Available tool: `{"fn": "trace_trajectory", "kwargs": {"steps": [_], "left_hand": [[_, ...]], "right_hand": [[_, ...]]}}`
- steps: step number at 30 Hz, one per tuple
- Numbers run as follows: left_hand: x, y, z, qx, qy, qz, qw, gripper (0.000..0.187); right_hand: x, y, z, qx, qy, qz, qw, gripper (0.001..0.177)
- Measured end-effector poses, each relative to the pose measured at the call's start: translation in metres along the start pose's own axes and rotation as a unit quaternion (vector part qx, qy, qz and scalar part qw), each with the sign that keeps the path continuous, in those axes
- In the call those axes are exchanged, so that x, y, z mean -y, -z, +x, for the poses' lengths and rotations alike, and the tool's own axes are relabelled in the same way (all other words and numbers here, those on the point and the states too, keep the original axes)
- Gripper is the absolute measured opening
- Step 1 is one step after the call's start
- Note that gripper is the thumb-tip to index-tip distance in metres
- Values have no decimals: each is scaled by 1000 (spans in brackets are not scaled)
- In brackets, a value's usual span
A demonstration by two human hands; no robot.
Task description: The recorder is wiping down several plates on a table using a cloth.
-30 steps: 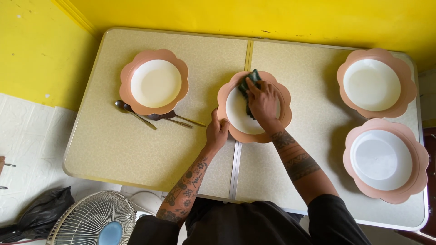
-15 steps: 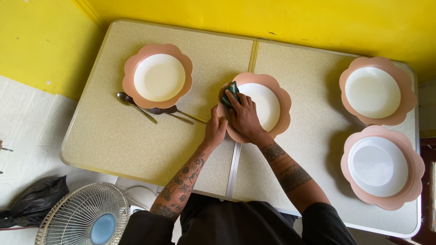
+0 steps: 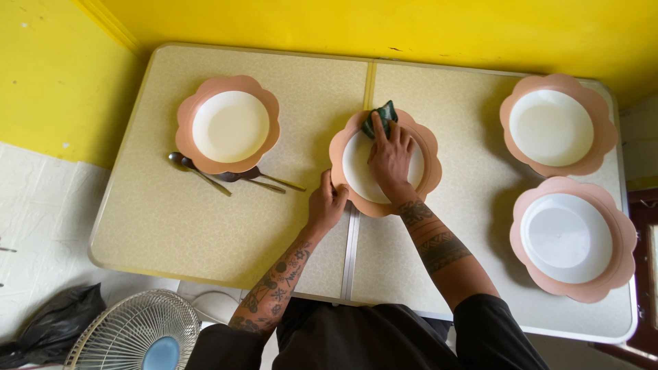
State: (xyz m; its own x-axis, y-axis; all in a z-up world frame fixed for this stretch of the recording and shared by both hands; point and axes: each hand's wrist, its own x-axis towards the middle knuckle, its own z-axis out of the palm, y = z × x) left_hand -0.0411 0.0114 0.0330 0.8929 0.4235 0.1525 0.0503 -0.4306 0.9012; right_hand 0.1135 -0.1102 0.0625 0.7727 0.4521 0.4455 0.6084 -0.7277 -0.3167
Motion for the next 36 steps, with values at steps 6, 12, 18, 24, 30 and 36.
{"fn": "trace_trajectory", "kwargs": {"steps": [6, 12, 18, 24, 30, 36], "left_hand": [[58, -10, 49, -32, 48, 37, 998, 30], [-7, 6, 79, 13, 90, 41, 995, 32], [6, 10, 70, 23, 45, 82, 995, 36], [41, 2, 50, -16, 49, 96, 994, 40], [-17, 1, 16, -33, 118, 25, 992, 39], [15, 7, 23, 12, 87, 37, 995, 30]], "right_hand": [[-2, 20, -11, 73, 64, 81, 992, 70], [15, 46, -23, 111, 156, 134, 972, 66], [15, 36, -17, 108, 129, 118, 979, 66], [19, 28, -8, 110, 47, 48, 992, 60], [20, 12, -17, 28, -5, 8, 1000, 65], [12, 23, -21, 72, 91, 81, 990, 57]]}}
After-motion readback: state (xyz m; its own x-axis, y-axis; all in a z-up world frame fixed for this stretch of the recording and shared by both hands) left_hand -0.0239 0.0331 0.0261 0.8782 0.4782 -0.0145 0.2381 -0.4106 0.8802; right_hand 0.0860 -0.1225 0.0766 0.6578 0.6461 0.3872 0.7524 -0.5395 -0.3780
